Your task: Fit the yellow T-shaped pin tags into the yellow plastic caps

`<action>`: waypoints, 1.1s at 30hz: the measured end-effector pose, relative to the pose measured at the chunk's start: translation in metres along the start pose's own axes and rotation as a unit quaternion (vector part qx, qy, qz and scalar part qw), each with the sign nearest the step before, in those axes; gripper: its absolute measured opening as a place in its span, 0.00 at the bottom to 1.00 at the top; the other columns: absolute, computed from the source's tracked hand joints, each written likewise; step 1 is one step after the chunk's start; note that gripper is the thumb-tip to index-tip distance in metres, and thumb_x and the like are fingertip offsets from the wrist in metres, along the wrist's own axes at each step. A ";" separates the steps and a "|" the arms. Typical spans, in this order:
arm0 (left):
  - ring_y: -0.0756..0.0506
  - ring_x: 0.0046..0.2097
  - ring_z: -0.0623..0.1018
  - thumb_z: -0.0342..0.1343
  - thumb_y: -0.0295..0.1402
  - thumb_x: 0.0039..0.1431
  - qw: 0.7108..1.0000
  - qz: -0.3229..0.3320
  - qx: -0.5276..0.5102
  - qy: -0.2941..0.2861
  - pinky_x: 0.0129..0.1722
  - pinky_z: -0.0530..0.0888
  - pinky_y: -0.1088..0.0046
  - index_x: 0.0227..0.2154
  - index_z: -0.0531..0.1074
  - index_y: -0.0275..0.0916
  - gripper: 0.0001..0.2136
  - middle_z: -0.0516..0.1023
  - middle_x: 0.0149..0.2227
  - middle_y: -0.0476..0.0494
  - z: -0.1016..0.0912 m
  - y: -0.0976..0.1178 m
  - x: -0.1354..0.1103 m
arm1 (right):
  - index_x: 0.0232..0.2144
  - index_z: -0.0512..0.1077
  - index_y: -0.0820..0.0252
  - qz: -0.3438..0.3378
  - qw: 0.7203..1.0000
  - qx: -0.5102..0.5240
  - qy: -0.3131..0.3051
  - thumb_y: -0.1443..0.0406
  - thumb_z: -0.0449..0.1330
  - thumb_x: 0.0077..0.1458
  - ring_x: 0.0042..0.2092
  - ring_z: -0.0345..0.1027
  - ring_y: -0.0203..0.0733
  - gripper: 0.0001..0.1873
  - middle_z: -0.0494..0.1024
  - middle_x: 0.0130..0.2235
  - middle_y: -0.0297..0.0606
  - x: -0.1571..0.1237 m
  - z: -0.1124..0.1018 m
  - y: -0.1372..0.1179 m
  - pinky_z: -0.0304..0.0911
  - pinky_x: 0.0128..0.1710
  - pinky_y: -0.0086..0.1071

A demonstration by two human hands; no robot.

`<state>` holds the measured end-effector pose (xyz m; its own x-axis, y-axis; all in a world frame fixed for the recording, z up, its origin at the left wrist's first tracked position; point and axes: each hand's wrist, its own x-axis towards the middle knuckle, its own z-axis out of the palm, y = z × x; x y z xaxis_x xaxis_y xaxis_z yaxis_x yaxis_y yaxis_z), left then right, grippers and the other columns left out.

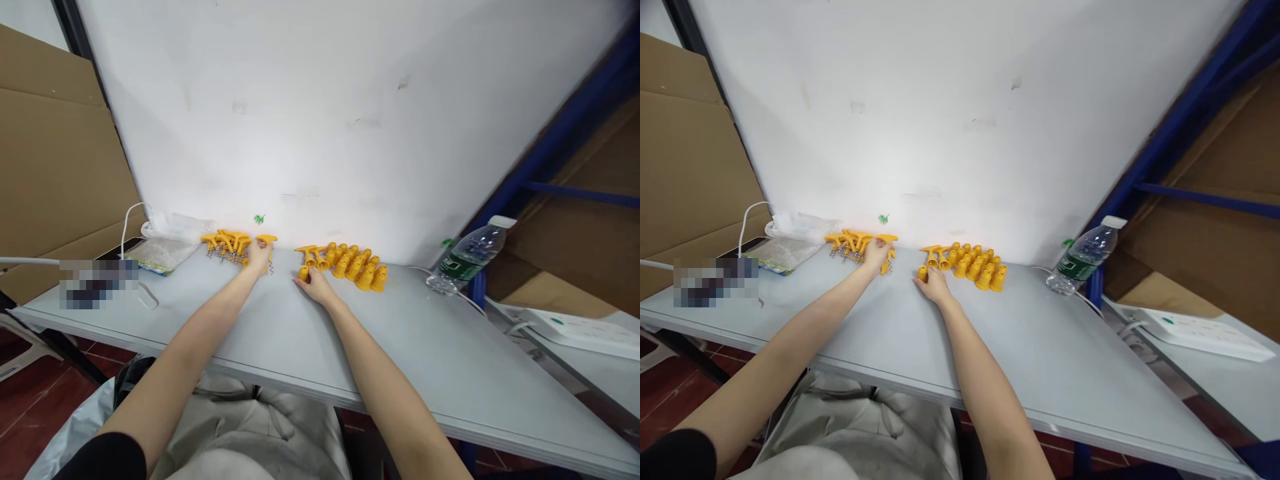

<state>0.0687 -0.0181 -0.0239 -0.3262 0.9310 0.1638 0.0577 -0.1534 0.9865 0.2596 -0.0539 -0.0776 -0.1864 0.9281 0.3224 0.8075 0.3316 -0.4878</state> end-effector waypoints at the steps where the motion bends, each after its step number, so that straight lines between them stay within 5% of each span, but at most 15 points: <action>1: 0.49 0.31 0.76 0.62 0.30 0.52 0.999 -0.021 -0.050 -0.005 0.35 0.71 0.72 0.28 0.71 0.36 0.06 0.76 0.28 0.46 -0.006 0.001 -0.002 | 0.31 0.68 0.58 0.003 1.000 -0.009 -0.004 0.57 0.60 0.54 0.43 0.65 0.49 0.11 0.73 0.38 0.43 0.000 0.001 -0.001 0.61 0.47 0.41; 6: 0.50 0.31 0.76 0.68 0.31 0.44 0.978 -0.046 -0.197 0.047 0.32 0.71 0.75 0.25 0.73 0.35 0.09 0.78 0.27 0.46 -0.033 0.000 -0.017 | 0.33 0.70 0.60 0.011 0.999 -0.029 -0.020 0.57 0.58 0.56 0.48 0.66 0.54 0.12 0.75 0.41 0.47 0.001 0.003 -0.003 0.60 0.51 0.46; 11: 0.56 0.20 0.68 0.71 0.32 0.39 0.966 -0.109 -0.223 0.073 0.20 0.61 0.79 0.26 0.72 0.35 0.13 0.71 0.18 0.54 -0.047 -0.003 -0.024 | 0.41 0.70 0.62 0.003 1.000 0.010 0.005 0.65 0.57 0.54 0.47 0.68 0.53 0.11 0.75 0.43 0.49 0.000 0.000 -0.001 0.62 0.50 0.44; 14: 0.56 0.18 0.67 0.71 0.32 0.40 0.965 -0.120 -0.227 0.052 0.19 0.58 0.79 0.26 0.69 0.36 0.15 0.73 0.19 0.53 -0.049 -0.001 -0.026 | 0.46 0.68 0.60 0.014 0.999 0.036 0.039 0.68 0.57 0.51 0.46 0.69 0.51 0.18 0.75 0.46 0.48 0.000 -0.004 0.000 0.64 0.48 0.43; 18: 0.55 0.18 0.68 0.69 0.34 0.44 0.961 -0.154 -0.230 0.017 0.19 0.58 0.78 0.25 0.67 0.36 0.15 0.75 0.19 0.50 -0.048 0.001 -0.028 | 0.42 0.68 0.57 0.014 0.998 0.032 0.061 0.68 0.58 0.48 0.40 0.70 0.49 0.15 0.75 0.40 0.42 0.000 -0.007 0.000 0.66 0.42 0.41; 33: 0.54 0.20 0.69 0.67 0.34 0.47 0.956 -0.166 -0.232 -0.063 0.22 0.62 0.78 0.25 0.69 0.36 0.12 0.75 0.22 0.48 -0.043 -0.001 -0.033 | 0.44 0.72 0.60 -0.095 0.989 0.061 0.099 0.65 0.58 0.52 0.42 0.72 0.50 0.15 0.77 0.42 0.47 0.001 -0.007 -0.008 0.66 0.49 0.49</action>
<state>0.0385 -0.0632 -0.0301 -0.1368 0.9819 -0.1308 -0.4640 0.0531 0.8842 0.2566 -0.0572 -0.0681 -0.2055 0.7999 0.5639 0.6931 0.5257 -0.4932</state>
